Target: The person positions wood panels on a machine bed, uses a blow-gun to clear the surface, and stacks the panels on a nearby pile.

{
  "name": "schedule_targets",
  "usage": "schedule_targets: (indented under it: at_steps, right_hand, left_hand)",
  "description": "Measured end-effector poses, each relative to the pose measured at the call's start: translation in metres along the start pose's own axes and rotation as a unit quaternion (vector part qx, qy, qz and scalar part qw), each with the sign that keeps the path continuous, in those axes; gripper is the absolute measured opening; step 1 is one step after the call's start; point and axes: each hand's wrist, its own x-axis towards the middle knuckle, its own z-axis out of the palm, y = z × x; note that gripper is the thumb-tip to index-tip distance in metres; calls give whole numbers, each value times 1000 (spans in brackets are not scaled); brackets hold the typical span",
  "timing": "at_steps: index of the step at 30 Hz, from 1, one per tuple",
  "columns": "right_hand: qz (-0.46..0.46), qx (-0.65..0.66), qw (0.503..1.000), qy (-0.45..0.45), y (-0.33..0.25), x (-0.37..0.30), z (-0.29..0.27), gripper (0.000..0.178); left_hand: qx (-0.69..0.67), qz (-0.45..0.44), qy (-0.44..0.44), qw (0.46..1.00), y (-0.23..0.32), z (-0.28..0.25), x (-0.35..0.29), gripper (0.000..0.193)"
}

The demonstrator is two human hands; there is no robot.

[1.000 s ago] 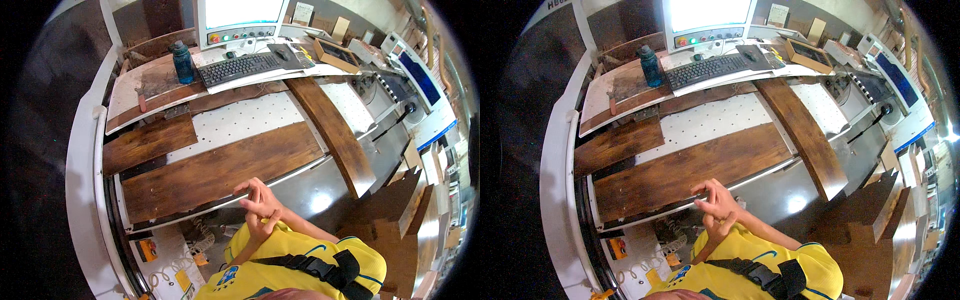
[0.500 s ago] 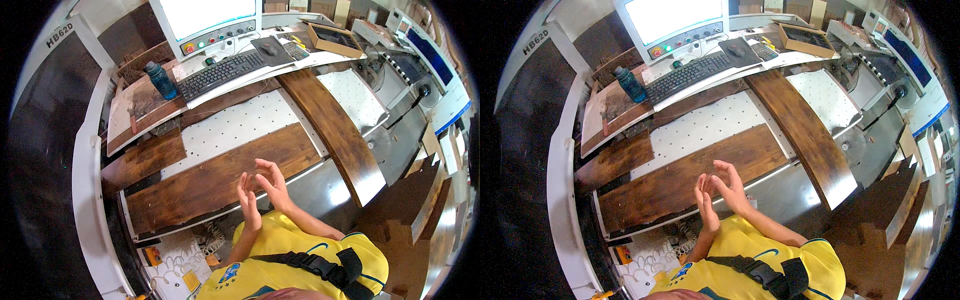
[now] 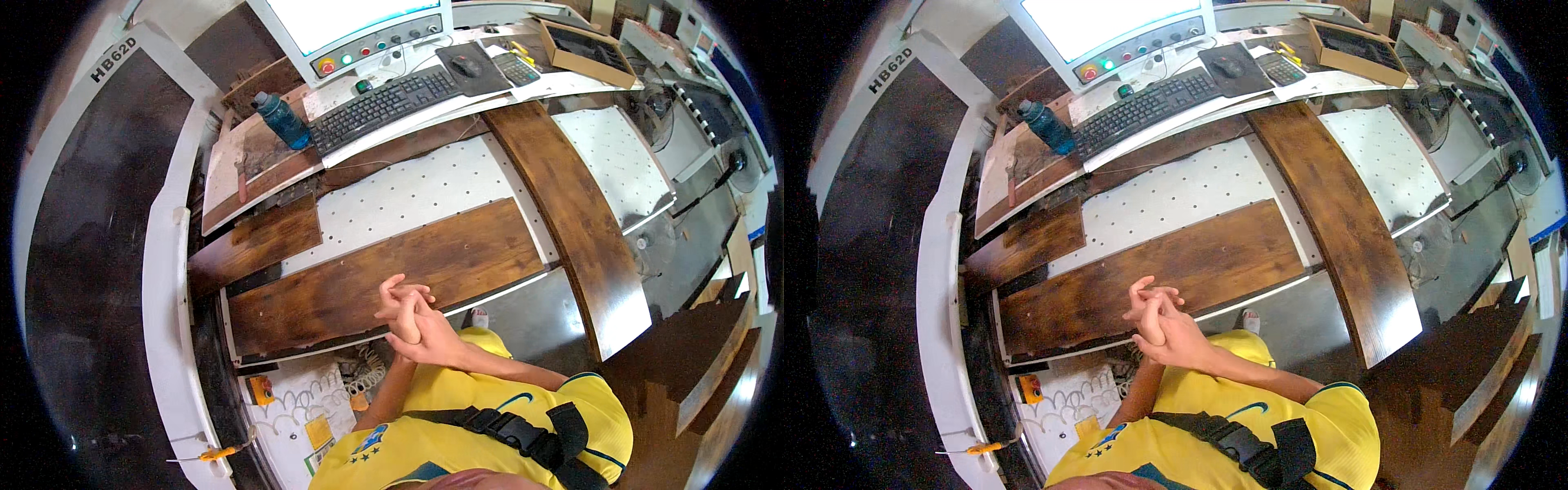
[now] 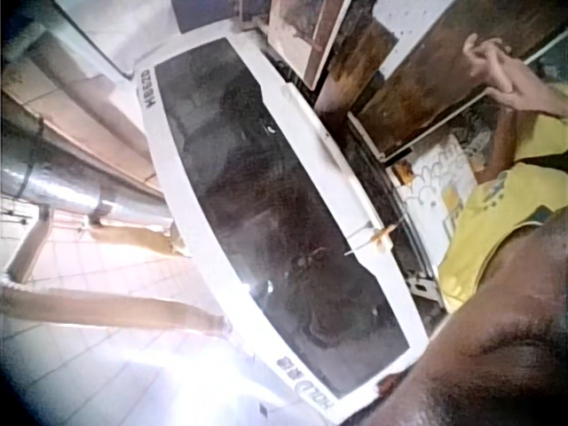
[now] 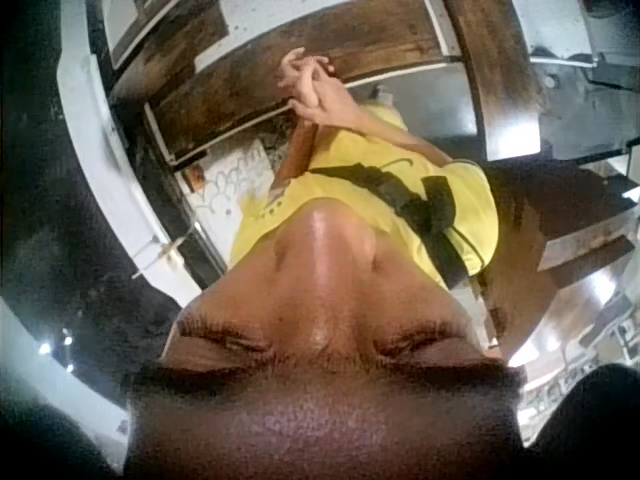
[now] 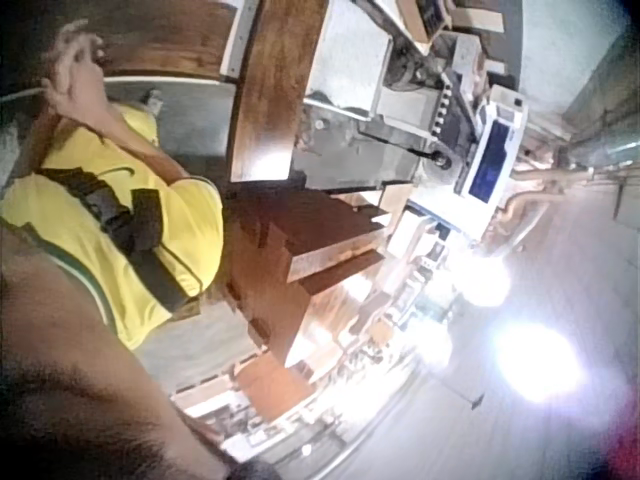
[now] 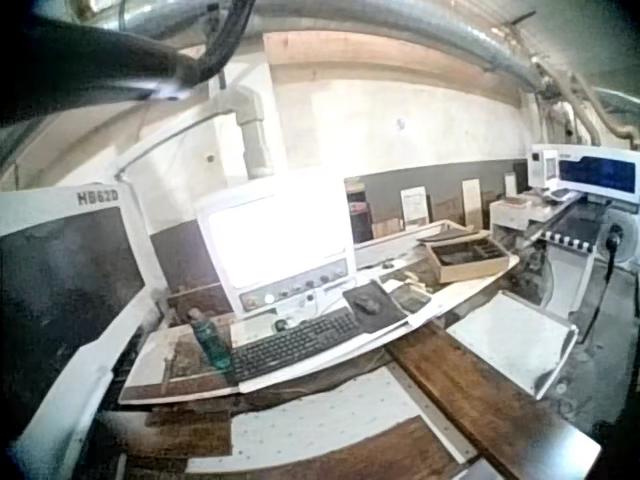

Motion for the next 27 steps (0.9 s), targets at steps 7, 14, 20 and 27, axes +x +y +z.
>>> schedule_targets:
  at_steps: [7, 14, 20, 27]
  right_hand:
    - [-88, 71, 992, 60, -3, -4, -3, 35]
    - [-37, 130, 991, 8, -11, -3, -7, 31]
    - [143, 302, 943, -1, 9, -9, -25, 30]
    - [153, 262, 950, -68, -11, -28, 7, 52]
  left_hand:
    - [60, 126, -25, 990, 18, 16, -14, 60]
    - [82, 88, -100, 988, 14, -9, -11, 70]
    - [175, -5, -240, 955, 47, -50, -3, 53]
    - [230, -67, -421, 875, 44, -83, -2, 63]
